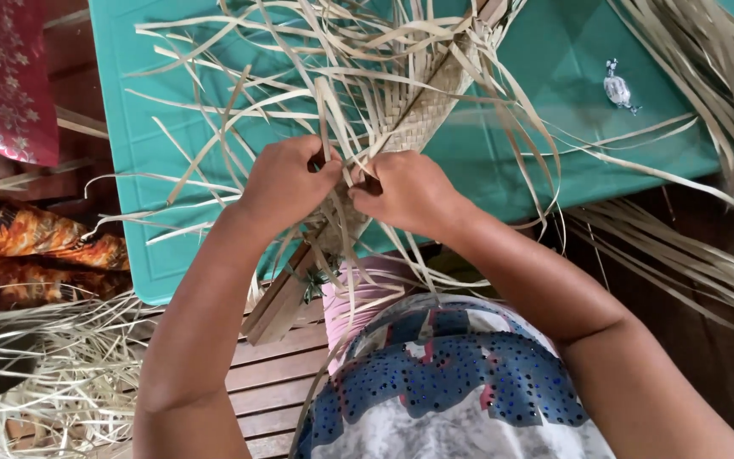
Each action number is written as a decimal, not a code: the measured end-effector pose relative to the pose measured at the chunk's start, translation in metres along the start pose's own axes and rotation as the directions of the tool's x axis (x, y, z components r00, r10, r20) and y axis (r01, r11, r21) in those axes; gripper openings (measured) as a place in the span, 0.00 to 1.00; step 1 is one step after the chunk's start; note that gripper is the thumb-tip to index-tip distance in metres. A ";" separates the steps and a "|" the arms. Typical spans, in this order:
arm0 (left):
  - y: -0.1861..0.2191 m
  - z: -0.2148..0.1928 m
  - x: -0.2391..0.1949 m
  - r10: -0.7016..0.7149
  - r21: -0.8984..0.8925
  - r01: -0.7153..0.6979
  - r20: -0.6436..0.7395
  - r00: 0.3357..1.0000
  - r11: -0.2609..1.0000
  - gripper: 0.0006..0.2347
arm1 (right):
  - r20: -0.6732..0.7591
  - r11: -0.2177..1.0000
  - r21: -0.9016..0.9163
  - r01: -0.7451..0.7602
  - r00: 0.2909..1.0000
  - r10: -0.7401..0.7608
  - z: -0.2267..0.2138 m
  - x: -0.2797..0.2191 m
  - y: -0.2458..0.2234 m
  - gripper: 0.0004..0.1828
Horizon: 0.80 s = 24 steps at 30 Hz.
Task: The person weaves dried palm leaves into a basket by hand, interlacing strands around a partially formed basket structure on a green tray. The hands repeatedly pull and tuck leaf strips to tighten the weave.
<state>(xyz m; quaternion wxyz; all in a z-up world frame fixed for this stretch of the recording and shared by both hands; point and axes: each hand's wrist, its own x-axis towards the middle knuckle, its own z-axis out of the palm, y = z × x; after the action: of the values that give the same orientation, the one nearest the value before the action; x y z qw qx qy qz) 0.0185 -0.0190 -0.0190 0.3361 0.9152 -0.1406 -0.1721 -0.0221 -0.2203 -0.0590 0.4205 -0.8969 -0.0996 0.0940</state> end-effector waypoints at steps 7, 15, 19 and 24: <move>-0.001 0.010 -0.003 0.183 0.194 -0.166 -0.070 0.981 0.967 0.12 | 0.034 0.912 0.405 -0.062 0.998 0.053 -0.024 -0.004 -0.016 0.15; -0.022 0.025 -0.008 0.285 0.339 -0.232 -0.114 0.952 0.912 0.13 | 0.229 0.287 0.920 -0.266 0.961 0.157 -0.023 0.024 -0.005 0.15; -0.030 0.038 0.001 0.334 0.392 -0.230 -0.222 0.916 0.891 0.05 | 0.165 0.399 0.900 -0.173 0.985 0.055 -0.073 0.052 -0.033 0.13; 0.019 0.006 0.006 -0.087 0.238 0.085 -0.002 0.996 0.968 0.15 | -0.044 0.524 0.849 0.065 0.998 -0.053 -0.104 0.068 -0.033 0.10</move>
<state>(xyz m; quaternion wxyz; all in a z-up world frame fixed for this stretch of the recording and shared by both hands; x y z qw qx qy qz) 0.0194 -0.0386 -0.0117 0.2158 0.9533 -0.1218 -0.1725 0.0665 -0.2588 0.0265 0.8074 -0.5755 -0.0687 0.1107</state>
